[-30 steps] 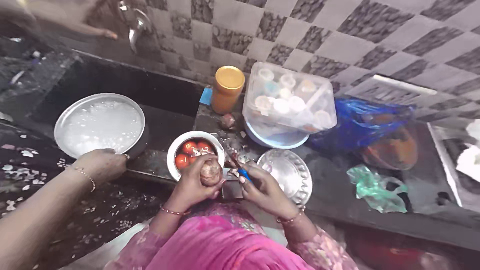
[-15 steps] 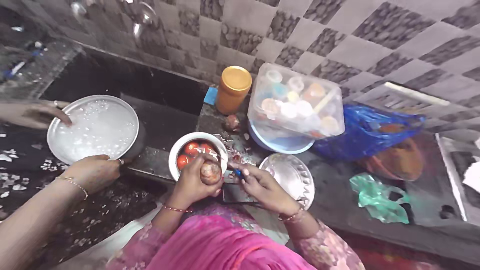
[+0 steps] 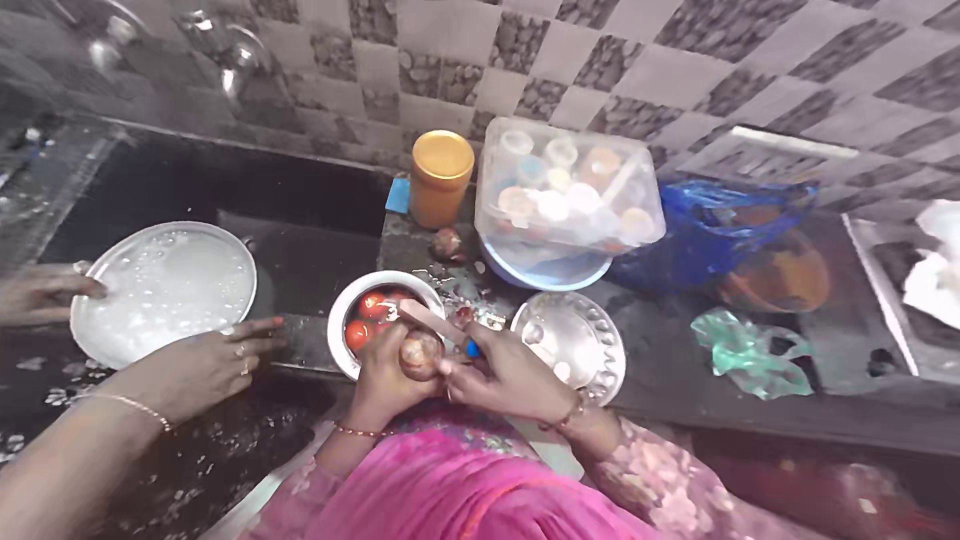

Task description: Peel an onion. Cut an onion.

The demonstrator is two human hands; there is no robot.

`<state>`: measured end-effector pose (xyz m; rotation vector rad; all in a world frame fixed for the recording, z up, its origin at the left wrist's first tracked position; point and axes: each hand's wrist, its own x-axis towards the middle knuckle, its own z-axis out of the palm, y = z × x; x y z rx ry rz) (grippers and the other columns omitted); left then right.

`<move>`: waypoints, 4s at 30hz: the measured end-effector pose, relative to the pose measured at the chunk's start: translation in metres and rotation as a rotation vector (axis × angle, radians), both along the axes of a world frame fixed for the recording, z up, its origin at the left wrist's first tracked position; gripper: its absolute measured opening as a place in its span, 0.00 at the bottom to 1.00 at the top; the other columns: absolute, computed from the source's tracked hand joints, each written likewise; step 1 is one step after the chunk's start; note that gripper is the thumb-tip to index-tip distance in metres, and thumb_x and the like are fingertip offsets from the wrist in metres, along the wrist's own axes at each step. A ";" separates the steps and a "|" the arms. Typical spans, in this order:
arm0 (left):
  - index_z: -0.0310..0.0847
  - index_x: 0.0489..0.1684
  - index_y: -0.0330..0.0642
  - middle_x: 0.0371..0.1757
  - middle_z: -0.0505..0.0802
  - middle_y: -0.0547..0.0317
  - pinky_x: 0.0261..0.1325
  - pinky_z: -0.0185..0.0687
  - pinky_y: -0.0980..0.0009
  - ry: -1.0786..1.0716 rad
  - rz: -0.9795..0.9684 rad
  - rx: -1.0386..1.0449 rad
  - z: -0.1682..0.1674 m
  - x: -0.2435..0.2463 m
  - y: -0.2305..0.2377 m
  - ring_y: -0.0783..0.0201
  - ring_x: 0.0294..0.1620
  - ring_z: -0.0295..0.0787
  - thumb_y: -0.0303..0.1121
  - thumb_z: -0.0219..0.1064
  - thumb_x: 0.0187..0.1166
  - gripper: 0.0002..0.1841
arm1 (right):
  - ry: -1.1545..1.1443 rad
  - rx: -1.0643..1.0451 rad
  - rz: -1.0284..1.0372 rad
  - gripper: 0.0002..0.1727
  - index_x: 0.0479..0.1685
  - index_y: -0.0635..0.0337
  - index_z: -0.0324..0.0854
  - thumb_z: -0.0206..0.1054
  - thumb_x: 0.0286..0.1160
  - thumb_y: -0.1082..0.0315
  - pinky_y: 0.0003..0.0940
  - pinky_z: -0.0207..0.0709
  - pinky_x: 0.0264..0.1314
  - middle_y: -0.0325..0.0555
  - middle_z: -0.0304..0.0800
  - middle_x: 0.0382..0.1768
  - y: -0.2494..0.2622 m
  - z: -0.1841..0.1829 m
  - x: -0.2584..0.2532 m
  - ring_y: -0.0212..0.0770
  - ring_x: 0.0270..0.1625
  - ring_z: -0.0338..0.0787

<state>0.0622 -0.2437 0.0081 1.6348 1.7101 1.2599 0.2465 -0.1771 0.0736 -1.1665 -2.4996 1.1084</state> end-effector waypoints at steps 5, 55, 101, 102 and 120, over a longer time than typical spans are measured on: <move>0.86 0.44 0.26 0.38 0.95 0.46 0.50 0.87 0.68 0.021 0.007 0.124 -0.002 0.007 0.003 0.64 0.41 0.93 0.50 0.81 0.41 0.36 | -0.182 -0.047 0.020 0.42 0.46 0.64 0.81 0.62 0.66 0.26 0.51 0.77 0.36 0.47 0.82 0.27 0.004 0.008 -0.007 0.48 0.33 0.85; 0.87 0.44 0.28 0.42 0.95 0.47 0.58 0.83 0.76 -0.125 -0.038 0.188 -0.014 0.024 -0.003 0.70 0.47 0.91 0.40 0.80 0.50 0.26 | -0.057 -0.088 -0.129 0.34 0.33 0.65 0.83 0.59 0.80 0.37 0.50 0.78 0.31 0.50 0.83 0.23 -0.038 -0.018 0.001 0.49 0.29 0.87; 0.88 0.46 0.29 0.44 0.95 0.48 0.62 0.83 0.74 -0.027 -0.175 0.222 0.001 0.005 0.004 0.69 0.50 0.92 0.37 0.80 0.52 0.24 | -0.089 -0.046 -0.012 0.35 0.33 0.63 0.82 0.57 0.77 0.33 0.52 0.75 0.31 0.49 0.80 0.22 -0.019 0.005 -0.002 0.50 0.29 0.85; 0.89 0.46 0.30 0.44 0.95 0.48 0.62 0.83 0.74 -0.029 -0.176 0.219 0.001 0.004 0.004 0.69 0.50 0.91 0.37 0.80 0.52 0.24 | -0.085 -0.048 -0.013 0.35 0.32 0.63 0.82 0.57 0.77 0.33 0.52 0.74 0.30 0.49 0.80 0.21 -0.019 0.005 -0.003 0.50 0.28 0.85; 0.90 0.44 0.32 0.39 0.96 0.47 0.51 0.88 0.50 0.107 -0.017 -0.124 0.011 0.000 0.001 0.52 0.43 0.95 0.42 0.86 0.38 0.31 | 0.016 0.615 -0.242 0.38 0.13 0.53 0.78 0.46 0.80 0.33 0.46 0.64 0.10 0.43 0.72 0.07 -0.026 -0.022 -0.024 0.48 0.11 0.80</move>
